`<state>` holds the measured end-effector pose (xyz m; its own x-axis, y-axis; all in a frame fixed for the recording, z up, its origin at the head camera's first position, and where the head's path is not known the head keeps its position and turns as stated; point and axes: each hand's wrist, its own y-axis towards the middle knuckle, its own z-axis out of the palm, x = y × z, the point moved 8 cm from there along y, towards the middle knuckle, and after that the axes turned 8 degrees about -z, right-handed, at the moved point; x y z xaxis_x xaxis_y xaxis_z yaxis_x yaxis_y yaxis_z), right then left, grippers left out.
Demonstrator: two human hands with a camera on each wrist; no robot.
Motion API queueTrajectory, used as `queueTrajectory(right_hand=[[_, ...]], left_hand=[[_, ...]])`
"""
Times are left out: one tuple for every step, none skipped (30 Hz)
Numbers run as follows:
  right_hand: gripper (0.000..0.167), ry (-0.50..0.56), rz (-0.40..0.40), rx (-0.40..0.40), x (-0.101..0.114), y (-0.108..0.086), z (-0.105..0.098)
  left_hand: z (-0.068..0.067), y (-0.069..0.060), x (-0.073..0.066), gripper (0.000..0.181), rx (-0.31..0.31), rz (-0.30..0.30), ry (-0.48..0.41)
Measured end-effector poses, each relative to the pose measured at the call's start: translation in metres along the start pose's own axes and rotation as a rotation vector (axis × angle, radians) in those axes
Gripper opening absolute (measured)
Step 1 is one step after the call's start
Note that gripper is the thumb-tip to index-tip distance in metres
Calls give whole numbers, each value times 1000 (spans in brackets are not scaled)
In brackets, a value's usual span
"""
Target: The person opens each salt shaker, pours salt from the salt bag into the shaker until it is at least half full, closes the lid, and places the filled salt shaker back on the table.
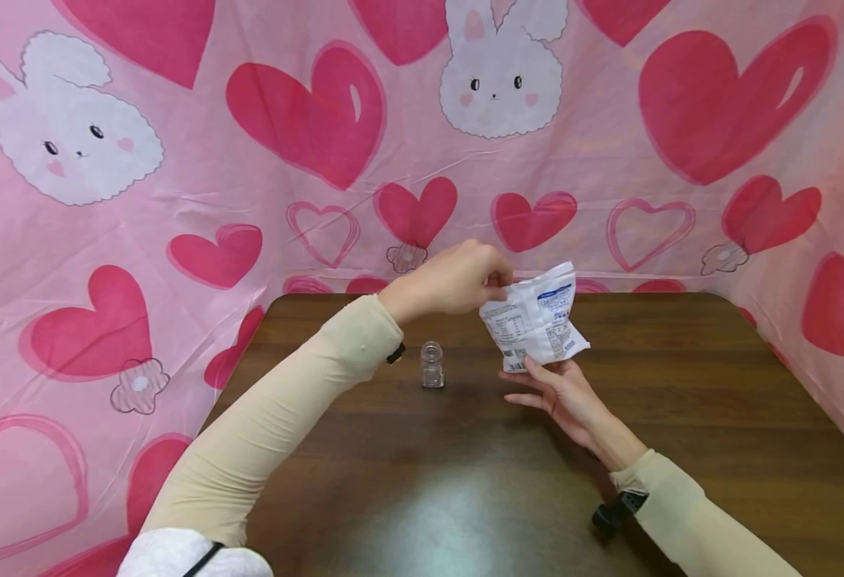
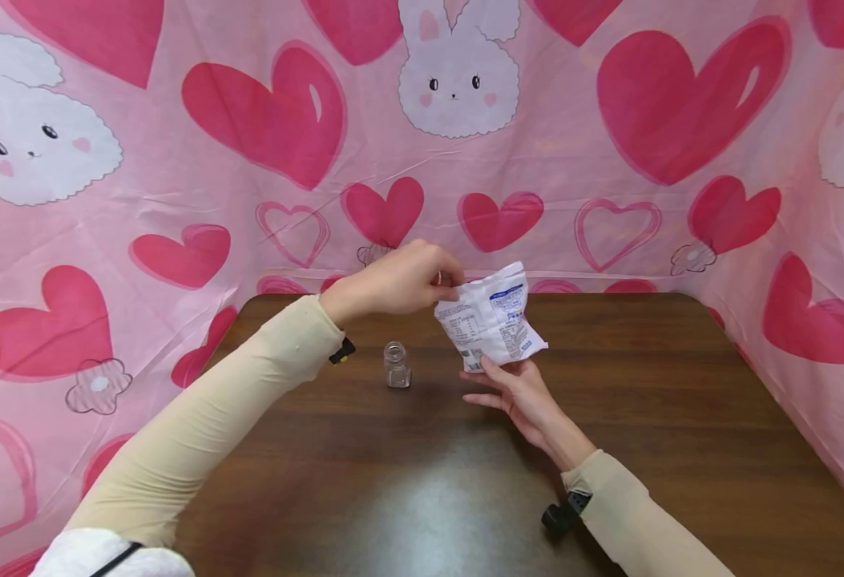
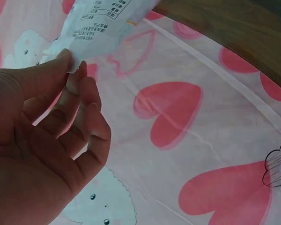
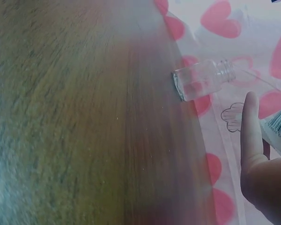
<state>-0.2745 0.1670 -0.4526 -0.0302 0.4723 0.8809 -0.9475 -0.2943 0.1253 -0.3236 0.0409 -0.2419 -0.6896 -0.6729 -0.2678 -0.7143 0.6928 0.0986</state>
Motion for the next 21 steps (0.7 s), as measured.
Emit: queueTrajectory(right_hand=[[32,-7,3,0,0,0,0],[32,-15,5,1,1,0,1],[33,-25,7,4,1,0,1],[34,-37,9,6,1,0,2],[35,-48,12,8,2,0,2],[36,-59,14,12,2,0,3],[37,-71,13,14,3,1,3],[37,-83,10,16,3,1,4],[37,-95,5,17,4,1,4],[37,-105,-1,18,5,2,4],[36,-114,-8,20,5,2,5],[36,-122,-18,25,6,3,5],[35,-133,-28,27,7,3,6],[34,-142,-37,32,8,3,6],[33,-151,-44,34,9,3,7],[31,-159,-49,38,10,4,7],[30,-167,-55,39,12,4,8],[30,-176,-60,42,13,4,8],[29,-186,-63,42,13,4,8],[28,-192,-65,45,14,5,8],[28,-199,-66,47,15,5,8]], left_hand=[[-1,0,1,9,-4,-4,5],[-1,-1,1,9,-9,-5,5],[-2,-1,1,8,-16,-2,5],[-3,-1,2,8,-24,2,3],[-4,-2,2,7,-32,6,2],[-5,-3,2,6,-38,6,1],[-6,-3,3,5,-44,9,0],[-7,-3,3,6,-50,15,-1],[-8,-4,3,6,-55,19,-2],[-9,-4,4,7,-59,21,-1],[-10,-5,4,8,-63,24,-1],[-11,-5,5,9,-67,28,-3],[-11,-6,5,10,-71,32,-2],[-12,-6,5,10,-77,38,-5],[-13,-7,5,10,-81,43,-8],[-14,-7,5,10,-84,46,-11],[-15,-8,6,9,-85,47,-18],[-15,-8,6,8,-86,47,-21],[-16,-8,7,7,-87,46,-24],[-16,-8,7,7,-89,44,-27],[-17,-9,8,7,-89,40,-29]])
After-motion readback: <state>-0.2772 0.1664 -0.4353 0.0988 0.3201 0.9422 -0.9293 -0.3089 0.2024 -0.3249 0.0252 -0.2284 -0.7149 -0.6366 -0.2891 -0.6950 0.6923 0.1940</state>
